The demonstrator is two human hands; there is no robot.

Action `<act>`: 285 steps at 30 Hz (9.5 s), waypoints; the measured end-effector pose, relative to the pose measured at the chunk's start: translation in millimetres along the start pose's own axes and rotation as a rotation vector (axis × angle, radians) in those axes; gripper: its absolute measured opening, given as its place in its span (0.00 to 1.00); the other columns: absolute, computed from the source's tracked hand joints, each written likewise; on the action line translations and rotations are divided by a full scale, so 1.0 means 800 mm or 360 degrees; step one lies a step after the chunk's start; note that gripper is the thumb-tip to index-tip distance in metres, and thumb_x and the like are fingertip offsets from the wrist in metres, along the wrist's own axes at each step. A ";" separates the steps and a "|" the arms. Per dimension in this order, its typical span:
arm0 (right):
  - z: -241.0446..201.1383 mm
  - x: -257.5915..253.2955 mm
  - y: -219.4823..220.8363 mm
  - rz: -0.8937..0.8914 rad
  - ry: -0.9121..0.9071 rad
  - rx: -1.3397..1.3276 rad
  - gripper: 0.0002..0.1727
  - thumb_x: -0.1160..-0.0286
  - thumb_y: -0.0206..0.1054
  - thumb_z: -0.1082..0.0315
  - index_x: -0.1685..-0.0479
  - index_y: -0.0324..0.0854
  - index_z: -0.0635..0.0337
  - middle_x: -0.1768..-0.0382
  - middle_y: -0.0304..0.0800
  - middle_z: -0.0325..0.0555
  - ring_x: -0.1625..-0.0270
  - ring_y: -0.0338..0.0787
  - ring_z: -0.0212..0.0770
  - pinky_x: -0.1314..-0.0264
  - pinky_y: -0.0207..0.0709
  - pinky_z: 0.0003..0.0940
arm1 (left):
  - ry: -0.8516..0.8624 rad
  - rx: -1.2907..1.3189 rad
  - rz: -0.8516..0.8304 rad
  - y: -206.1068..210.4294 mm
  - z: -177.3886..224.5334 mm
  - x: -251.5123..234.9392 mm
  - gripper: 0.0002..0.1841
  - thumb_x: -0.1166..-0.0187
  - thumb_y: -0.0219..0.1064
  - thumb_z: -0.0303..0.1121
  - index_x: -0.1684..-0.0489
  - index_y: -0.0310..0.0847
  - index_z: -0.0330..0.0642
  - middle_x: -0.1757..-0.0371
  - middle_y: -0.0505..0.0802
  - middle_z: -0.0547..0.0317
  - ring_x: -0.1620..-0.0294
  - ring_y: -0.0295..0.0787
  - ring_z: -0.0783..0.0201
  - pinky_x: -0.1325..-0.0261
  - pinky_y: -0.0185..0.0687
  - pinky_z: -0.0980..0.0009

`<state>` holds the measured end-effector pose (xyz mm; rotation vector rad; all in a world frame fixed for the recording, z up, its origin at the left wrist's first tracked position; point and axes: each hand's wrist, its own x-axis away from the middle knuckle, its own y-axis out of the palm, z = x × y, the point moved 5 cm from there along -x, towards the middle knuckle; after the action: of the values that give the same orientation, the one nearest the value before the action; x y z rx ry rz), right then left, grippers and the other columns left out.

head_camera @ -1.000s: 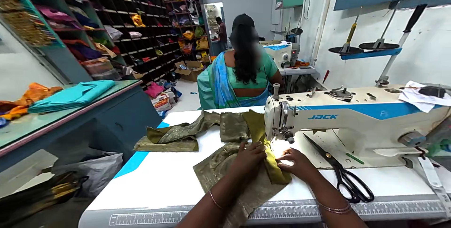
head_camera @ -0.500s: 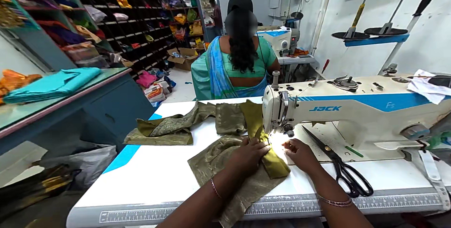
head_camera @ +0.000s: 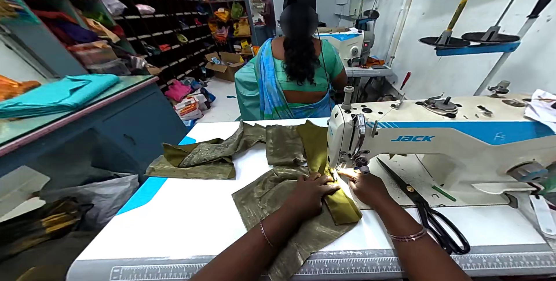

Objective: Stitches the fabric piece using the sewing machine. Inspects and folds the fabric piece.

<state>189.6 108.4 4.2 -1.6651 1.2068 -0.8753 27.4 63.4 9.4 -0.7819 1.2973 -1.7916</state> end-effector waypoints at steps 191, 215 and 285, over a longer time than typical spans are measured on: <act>-0.010 0.033 0.003 0.0068 -0.0559 -0.0355 0.13 0.22 0.63 0.71 0.51 0.94 0.62 0.49 0.92 0.56 0.45 0.90 0.51 0.35 0.80 0.46 | 0.0089 0.0317 0.0002 0.008 -0.003 0.020 0.23 0.14 0.56 0.38 0.21 0.78 0.54 0.16 0.78 0.61 0.08 0.60 0.55 0.14 0.29 0.24; -0.013 0.036 0.005 0.0312 -0.0837 -0.0313 0.07 0.33 0.69 0.78 0.65 0.94 0.64 0.63 0.91 0.51 0.58 0.91 0.47 0.51 0.85 0.46 | 0.0072 0.0157 0.0073 0.014 -0.002 0.016 0.27 0.15 0.60 0.40 0.15 0.73 0.58 0.17 0.78 0.65 0.09 0.61 0.57 0.15 0.30 0.23; 0.000 0.028 -0.005 0.0370 0.0321 -0.0648 0.11 0.29 0.79 0.67 0.71 0.88 0.66 0.66 0.87 0.53 0.59 0.85 0.47 0.52 0.76 0.49 | 0.0138 0.0253 0.0266 0.002 0.018 0.009 0.13 0.23 0.66 0.30 0.45 0.89 0.38 0.45 0.92 0.53 0.44 0.90 0.54 0.44 0.85 0.53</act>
<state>197.4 87.4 9.1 -1.7293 1.7724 -0.6951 35.5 49.9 12.2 -0.4988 1.2205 -1.7844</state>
